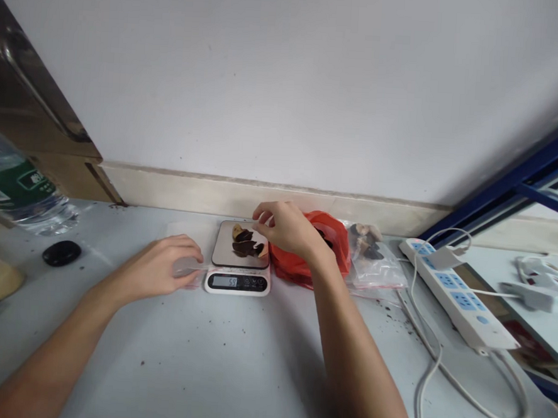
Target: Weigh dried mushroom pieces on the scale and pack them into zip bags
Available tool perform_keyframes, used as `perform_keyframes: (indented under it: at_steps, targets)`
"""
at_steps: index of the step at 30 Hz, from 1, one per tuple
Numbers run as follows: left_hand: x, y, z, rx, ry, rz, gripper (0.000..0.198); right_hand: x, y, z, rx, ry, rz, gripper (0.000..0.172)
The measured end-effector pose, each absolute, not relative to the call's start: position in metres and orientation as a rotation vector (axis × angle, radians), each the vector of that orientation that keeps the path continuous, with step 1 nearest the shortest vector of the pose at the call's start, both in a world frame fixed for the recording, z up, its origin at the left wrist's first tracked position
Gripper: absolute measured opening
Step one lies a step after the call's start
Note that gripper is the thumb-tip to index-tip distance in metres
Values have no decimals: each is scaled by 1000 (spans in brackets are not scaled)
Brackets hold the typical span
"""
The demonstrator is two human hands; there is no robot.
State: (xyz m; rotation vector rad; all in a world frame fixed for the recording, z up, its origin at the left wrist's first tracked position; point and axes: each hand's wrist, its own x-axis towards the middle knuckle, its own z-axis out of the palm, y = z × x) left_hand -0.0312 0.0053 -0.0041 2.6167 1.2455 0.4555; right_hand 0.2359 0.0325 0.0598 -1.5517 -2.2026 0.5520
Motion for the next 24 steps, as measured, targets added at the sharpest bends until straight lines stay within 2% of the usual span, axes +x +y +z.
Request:
perform_keyframes:
  at_steps: [8, 13, 15, 17, 19, 20, 24]
  targets:
    - [-31, 6, 0, 2573, 1237, 403, 14, 259, 27, 83, -1767, -2143, 485, 11]
    - [-44, 5, 14, 2491, 1364, 296, 17, 279, 31, 78, -2092, -2262, 452, 13]
    - [-50, 5, 20, 2444, 1447, 236, 16, 283, 32, 73, -2167, -2295, 480, 20]
    - [-54, 4, 23, 2384, 1507, 166, 15, 283, 33, 68, -2213, -2295, 516, 37]
    - [-56, 3, 24, 2315, 1531, 100, 23, 279, 34, 63, -2278, -2276, 536, 52]
    - [-57, 3, 24, 2282, 1526, 73, 29, 277, 34, 61, -2318, -2266, 540, 55]
    - [-55, 7, 29, 2216, 1475, -20, 46, 270, 40, 52, -2376, -2262, 557, 45]
